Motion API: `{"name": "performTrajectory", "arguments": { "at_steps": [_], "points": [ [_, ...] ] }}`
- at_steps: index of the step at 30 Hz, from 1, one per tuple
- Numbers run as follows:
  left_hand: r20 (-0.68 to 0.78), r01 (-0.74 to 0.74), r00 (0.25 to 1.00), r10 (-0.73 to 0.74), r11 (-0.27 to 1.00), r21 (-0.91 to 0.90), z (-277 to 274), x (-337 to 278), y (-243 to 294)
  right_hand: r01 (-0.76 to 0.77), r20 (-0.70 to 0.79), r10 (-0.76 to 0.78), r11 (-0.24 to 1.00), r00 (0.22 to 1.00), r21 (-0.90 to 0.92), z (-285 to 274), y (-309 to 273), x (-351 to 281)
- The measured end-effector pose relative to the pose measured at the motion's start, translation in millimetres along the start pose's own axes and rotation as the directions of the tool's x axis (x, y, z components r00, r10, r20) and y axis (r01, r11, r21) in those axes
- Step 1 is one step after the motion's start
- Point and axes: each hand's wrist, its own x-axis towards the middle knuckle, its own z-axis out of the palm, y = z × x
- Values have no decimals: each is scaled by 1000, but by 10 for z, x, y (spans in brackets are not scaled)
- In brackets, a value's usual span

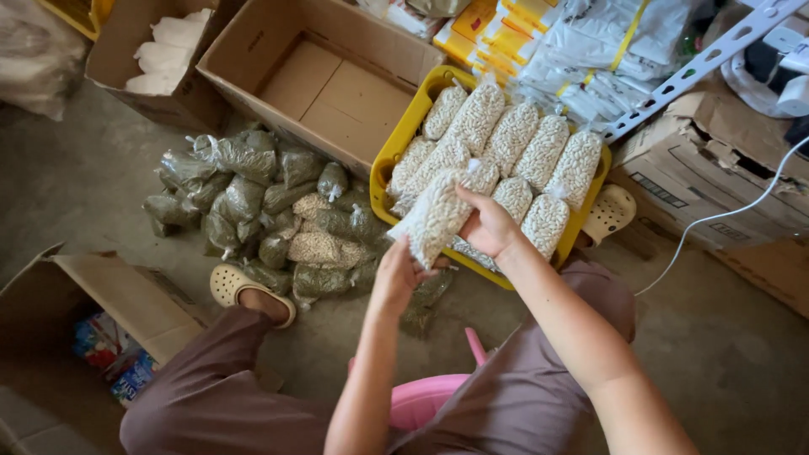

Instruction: Organize and sort small bags of food products into bins and boxes.

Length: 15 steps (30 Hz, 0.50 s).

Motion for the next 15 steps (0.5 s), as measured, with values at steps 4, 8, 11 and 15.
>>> {"name": "performTrajectory", "arguments": {
  "at_steps": [4, 8, 11, 15],
  "points": [
    [-116, 61, 992, -57, 998, 28, -7, -1, -68, 10, -67, -26, 973, 997, -229, -96, 52, 161],
    [-242, 64, 969, -48, 996, 58, -140, 248, -95, 23, -155, -134, 825, 979, -565, -522, 81, 721],
    [-323, 36, 946, 3, 993, 115, -256, 612, -98, 142, -102, -325, 645, 940, -751, -460, -57, 1111],
    [-410, 15, 910, 61, 983, 181, -321, 1282, -40, 314, 95, -586, 284, 805, -906, -326, -288, 1718]
  ]
}}
